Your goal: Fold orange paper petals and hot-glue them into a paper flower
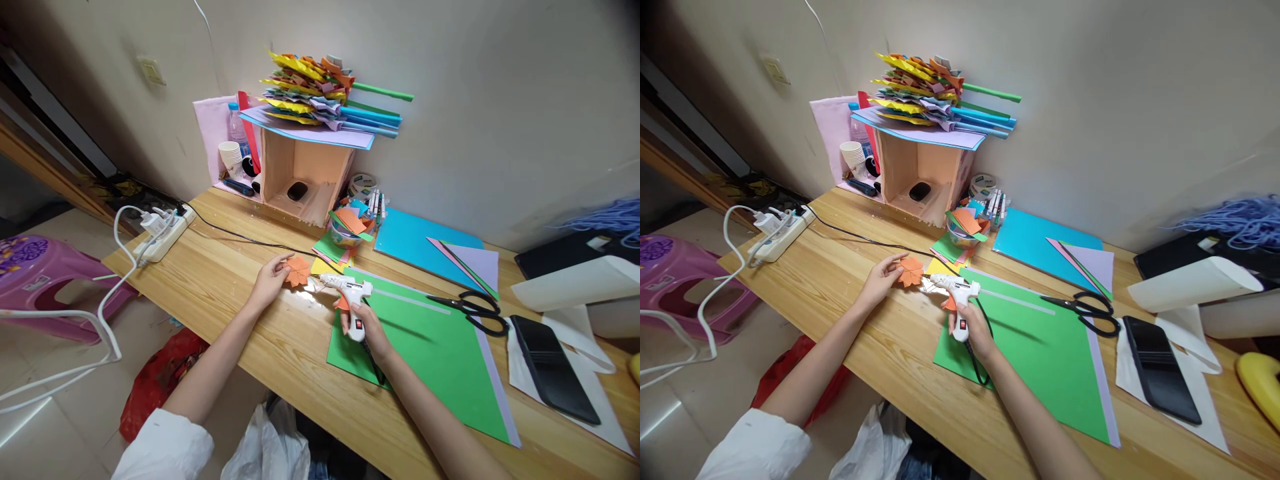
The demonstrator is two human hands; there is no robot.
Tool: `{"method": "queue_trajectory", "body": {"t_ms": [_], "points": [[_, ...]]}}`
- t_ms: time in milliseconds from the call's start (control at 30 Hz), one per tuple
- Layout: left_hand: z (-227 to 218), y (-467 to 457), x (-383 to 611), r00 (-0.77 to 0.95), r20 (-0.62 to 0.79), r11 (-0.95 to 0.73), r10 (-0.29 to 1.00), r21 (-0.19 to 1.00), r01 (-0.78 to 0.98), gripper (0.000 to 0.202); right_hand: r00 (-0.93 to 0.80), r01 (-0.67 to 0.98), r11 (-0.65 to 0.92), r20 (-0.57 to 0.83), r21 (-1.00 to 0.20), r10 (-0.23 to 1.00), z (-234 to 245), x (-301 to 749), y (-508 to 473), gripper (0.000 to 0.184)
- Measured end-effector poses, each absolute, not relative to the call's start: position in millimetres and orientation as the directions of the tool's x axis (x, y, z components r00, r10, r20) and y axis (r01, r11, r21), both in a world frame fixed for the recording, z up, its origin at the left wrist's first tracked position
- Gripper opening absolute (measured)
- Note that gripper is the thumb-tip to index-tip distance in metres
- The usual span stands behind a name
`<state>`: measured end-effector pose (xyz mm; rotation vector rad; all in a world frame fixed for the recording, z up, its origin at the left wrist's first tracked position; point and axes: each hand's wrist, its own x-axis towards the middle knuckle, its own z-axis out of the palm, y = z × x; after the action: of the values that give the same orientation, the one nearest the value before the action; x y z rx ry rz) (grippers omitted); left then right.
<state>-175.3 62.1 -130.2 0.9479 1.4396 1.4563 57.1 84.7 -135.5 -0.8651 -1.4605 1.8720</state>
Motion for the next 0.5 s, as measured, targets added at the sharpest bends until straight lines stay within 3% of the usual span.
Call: {"method": "queue_trajectory", "body": {"t_ms": [167,500], "points": [[-120.3,59.8,-172.3,-0.332,-0.191,0.133,0.923,0.973,-0.191,0.067,-0.655,-0.04,-0.19,-0.118,-0.981,0.746,-138.4,58.1,85.1,0.04],[-117.6,58.2,-166.9,-0.2,-0.263,0.197,0.944,0.933,-0.3,0.074,-0.669,-0.029,-0.192,-0.123,-0.981,0.733,-148.3,58.7,86.4,0.04]]}}
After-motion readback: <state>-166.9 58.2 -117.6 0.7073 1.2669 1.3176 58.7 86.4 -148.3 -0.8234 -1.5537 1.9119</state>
